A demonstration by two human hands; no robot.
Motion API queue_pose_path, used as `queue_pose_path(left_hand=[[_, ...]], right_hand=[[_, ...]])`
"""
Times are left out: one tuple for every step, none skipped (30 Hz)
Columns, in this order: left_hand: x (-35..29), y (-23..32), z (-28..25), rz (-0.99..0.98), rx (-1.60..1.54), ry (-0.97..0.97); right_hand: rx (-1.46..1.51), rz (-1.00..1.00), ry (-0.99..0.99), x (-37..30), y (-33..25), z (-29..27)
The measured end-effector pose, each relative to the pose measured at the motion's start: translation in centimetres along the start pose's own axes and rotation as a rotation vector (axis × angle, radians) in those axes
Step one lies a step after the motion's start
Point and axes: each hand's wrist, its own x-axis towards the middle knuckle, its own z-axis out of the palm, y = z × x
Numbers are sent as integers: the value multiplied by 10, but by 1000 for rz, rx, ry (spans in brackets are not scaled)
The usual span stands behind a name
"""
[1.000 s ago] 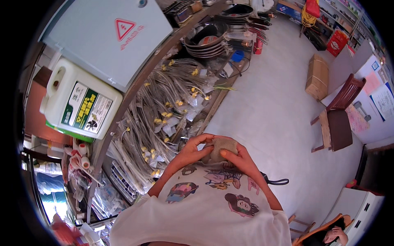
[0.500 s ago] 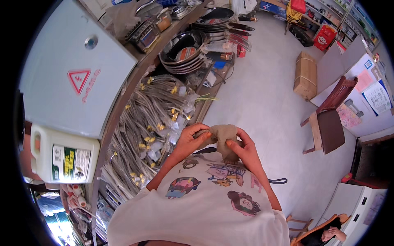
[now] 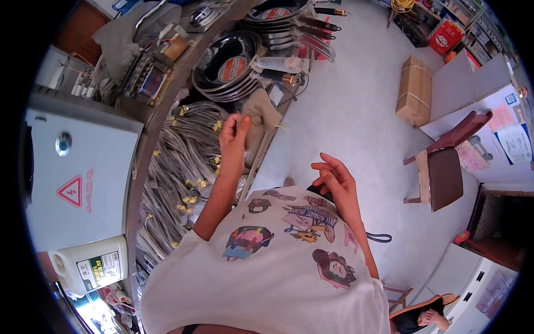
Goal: The person walks through a cluttered storage room and organizes items on a shelf. They pick up and rearrange several packaged kitchen utensils and green packets, then wipe the shelf surface with a cloth. Finally, they pick up a green bottle and wipe it before placing it back.
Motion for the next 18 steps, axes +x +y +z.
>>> queue_pose_path(left_hand=[[15, -4, 8, 22, -21, 14], [27, -7, 19, 67, -2, 45], [38, -10, 32, 112, 17, 77], [52, -11, 44, 161, 35, 107], [67, -16, 55, 208, 115, 127], [81, -23, 64, 204, 136, 125], [97, -32, 75, 204, 152, 124], [110, -41, 85, 203, 169, 127], [122, -54, 95, 232, 200, 142], [135, -69, 104, 263, 229, 159], [147, -80, 113, 299, 266, 171], [157, -91, 120, 272, 328, 173], [163, -100, 125, 237, 393, 172], [168, -110, 129, 200, 459, 171], [171, -119, 132, 217, 485, 247], [174, -116, 139, 188, 460, 276], [173, -107, 147, 157, 435, 306], [173, -98, 156, 125, 409, 336]], right_hand=[[-5, 1, -5, 10, -4, -6], [-9, 3, -12, 20, -8, -13], [-14, 5, -19, 30, -13, -20], [-21, 11, -34, 41, -20, -27], [-28, 17, -49, 51, -28, -35], [-35, 24, -65, 62, -35, -44], [-42, 27, -101, 76, -41, -55], [-50, 32, -141, 88, -49, -68], [-58, 37, -181, 99, -57, -81], [-72, 31, -183, 110, -68, -94], [-76, 22, -185, 121, -77, -107], [-80, 12, -189, 133, -86, -119], [-88, -1, -184, 145, -94, -132], [-95, -13, -179, 156, -103, -145], [-103, -24, -176, 166, -110, -157], [-94, -16, -170, 177, -116, -169], [-88, -7, -163, 186, -120, -181], [-81, 3, -156, 195, -125, -192]])
